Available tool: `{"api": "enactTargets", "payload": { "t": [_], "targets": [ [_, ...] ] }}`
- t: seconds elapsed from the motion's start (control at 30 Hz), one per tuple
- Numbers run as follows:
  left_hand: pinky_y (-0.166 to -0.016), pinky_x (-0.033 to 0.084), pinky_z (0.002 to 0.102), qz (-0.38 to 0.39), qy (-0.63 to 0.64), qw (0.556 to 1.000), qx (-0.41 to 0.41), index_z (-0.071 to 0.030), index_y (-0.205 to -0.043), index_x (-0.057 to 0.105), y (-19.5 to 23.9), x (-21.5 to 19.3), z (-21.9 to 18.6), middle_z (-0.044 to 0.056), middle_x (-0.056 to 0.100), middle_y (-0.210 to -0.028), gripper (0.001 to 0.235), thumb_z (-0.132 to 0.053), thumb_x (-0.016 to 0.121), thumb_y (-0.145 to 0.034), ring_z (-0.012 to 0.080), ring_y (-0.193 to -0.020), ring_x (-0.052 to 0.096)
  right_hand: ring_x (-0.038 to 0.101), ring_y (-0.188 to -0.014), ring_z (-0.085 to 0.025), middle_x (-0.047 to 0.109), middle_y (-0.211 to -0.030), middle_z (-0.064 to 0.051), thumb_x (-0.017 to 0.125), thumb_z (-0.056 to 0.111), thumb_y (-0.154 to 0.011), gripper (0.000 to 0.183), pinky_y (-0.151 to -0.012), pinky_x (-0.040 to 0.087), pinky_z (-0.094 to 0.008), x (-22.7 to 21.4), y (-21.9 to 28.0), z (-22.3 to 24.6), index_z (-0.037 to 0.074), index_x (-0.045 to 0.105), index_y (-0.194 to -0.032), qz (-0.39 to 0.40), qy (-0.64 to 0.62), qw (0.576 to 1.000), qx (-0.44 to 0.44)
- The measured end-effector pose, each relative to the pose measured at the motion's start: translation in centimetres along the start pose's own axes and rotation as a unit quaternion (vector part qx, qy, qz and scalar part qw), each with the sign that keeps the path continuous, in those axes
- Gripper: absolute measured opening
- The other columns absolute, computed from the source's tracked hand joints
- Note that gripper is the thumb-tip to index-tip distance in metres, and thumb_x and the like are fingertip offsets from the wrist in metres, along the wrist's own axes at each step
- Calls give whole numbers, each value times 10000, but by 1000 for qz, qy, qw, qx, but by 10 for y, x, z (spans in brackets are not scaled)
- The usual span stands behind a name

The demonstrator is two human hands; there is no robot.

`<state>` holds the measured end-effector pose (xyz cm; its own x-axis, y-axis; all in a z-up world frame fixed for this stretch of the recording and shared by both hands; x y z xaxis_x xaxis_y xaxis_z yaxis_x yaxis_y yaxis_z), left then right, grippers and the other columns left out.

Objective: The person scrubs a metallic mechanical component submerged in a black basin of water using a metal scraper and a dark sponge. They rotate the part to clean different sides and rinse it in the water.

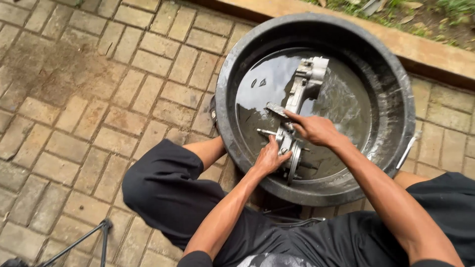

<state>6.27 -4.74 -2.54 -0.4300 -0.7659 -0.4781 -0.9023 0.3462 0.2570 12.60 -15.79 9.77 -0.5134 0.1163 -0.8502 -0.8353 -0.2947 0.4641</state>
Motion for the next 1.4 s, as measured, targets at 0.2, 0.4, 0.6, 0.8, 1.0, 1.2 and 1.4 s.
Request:
{"api": "enactTargets", "payload": {
  "t": [0.2, 0.4, 0.6, 0.8, 1.0, 1.2, 1.4],
  "targets": [
    [-879, 550, 635, 2, -58, 998, -25, 202, -1450, 249, 0, 2, -7, 401, 632, -1132, 991, -548, 600, -904, 576, -1038, 660, 634, -1086, -556, 695, -1196, -301, 408, 360, -1021, 605, -961, 492, -655, -47, 71, -43, 433, 269, -1606, -51, -107, 989, 84],
    [-847, 566, 607, 66, -175, 982, -40, 225, -1432, 322, 9, -1, 1, 370, 680, -1064, 1032, -660, 482, -926, 531, -1038, 688, 676, -1047, -547, 702, -1162, -318, 422, 405, -1020, 576, -948, 512, -651, 16, 63, -37, 304, 264, -1565, 32, -17, 999, 34],
    [-799, 583, 590, 57, -202, 978, -23, 229, -1454, 309, 7, 18, 18, 369, 678, -1055, 984, -612, 468, -968, 515, -1020, 693, 727, -1002, -482, 740, -1111, -260, 421, 283, -1044, 495, -876, 576, -573, -5, 75, 9, 263, 361, -1535, 34, -18, 999, 28],
    [-798, 574, 616, 74, -178, 981, -21, 238, -1448, 303, 11, 10, 9, 392, 662, -1084, 1006, -621, 488, -958, 528, -1017, 686, 746, -902, -424, 715, -1021, -219, 396, 281, -1065, 621, -775, 606, -563, 42, 39, 3, 277, 164, -1641, -20, -66, 997, 22],
    [-860, 545, 663, 33, -84, 996, -16, 130, -1394, 395, -4, -22, -21, 341, 620, -1237, 928, -609, 602, -873, 554, -1052, 658, 697, -943, -543, 677, -1079, -368, 385, 247, -1076, 581, -807, 563, -629, -30, 58, -17, 212, 243, -1639, -92, -157, 979, 88],
    [-849, 549, 664, -10, 8, 999, -47, -4, -1343, 404, -15, -4, 3, 308, 668, -1108, 759, -544, 637, -864, 565, -998, 675, 758, -815, -366, 723, -1067, -289, 387, 234, -1059, 605, -780, 615, -518, 7, 60, 11, 330, 241, -1638, 0, -110, 985, 135],
    [-881, 535, 669, -20, 31, 998, -54, -6, -1280, 438, -5, -19, -18, 318, 679, -1098, 650, -456, 633, -853, 578, -999, 672, 696, -959, -559, 698, -980, -347, 303, 249, -1027, 655, -888, 537, -647, 15, -11, 17, 410, 130, -1639, -49, -31, 995, 84]
  ]
}}
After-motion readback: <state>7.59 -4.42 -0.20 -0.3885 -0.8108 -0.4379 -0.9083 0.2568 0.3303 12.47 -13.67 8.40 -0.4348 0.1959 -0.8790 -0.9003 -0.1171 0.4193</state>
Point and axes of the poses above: each hand's wrist, its own y-axis away from the middle knuckle, its own x-axis out of the palm, z = x × y, the point moved 10 cm from there along -y, towards the middle knuckle
